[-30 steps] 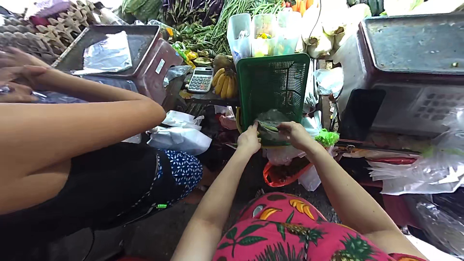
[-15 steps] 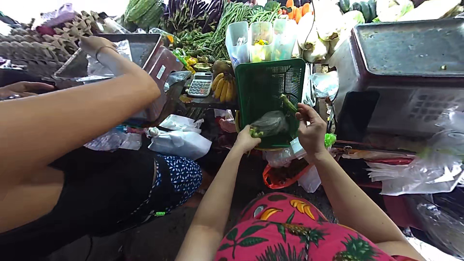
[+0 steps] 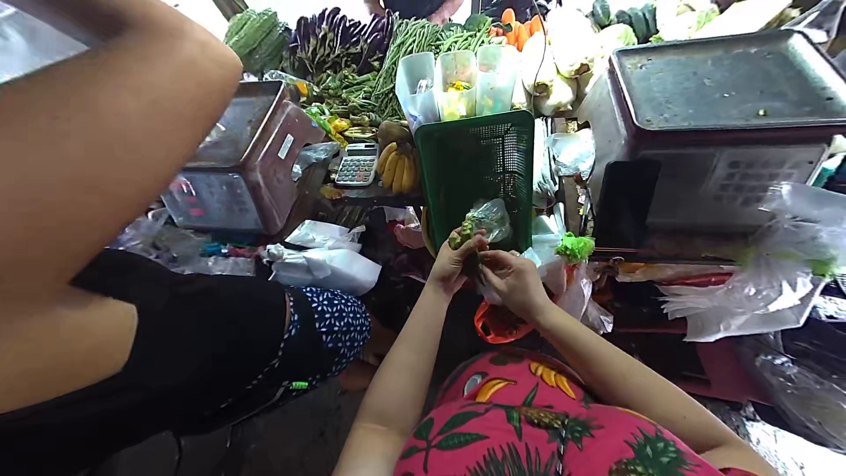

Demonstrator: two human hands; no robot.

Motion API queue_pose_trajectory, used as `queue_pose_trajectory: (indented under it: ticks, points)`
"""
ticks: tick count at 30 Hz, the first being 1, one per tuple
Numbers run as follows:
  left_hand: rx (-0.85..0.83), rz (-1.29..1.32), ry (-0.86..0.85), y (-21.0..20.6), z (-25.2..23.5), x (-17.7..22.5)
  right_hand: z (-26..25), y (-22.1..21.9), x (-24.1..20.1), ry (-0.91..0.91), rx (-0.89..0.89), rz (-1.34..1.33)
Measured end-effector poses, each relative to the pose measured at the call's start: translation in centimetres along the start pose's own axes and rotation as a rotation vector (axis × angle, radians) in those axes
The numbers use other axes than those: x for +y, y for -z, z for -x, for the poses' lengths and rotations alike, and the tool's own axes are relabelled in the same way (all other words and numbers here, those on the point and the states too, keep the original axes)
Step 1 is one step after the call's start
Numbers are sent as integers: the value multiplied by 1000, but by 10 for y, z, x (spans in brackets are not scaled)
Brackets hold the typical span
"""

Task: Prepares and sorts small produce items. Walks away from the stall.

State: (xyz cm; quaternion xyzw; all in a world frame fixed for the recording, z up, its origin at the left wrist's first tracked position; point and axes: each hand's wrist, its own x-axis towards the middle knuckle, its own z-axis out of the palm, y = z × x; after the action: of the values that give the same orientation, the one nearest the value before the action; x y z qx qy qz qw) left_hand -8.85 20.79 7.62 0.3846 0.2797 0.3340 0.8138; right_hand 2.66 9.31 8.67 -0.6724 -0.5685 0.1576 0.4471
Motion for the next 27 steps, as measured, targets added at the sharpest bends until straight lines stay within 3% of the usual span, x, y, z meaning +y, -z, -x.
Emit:
queue_pose_trajectory:
  ticks: [4,9,12,18,24,27]
  points:
    - [16,-304,-157,-6,-1,-6,-16,30,-13,-13,30,23]
    - [-26,-712,-400,-18,0,-15,-48,30,-2,76,-272,-16]
    - [38,-854,-481,-25,-4,-18,-54,21,11,159,-273,-49]
    - [49,-741,-307,-37,-6,-15,-60,37,19,204,-347,-93]
    - [-127,-707,-150,-54,-9,8,-67,50,26,211,-346,-103]
    - [-210,-689,-132,-55,-11,3,-73,61,35,210,-245,-213]
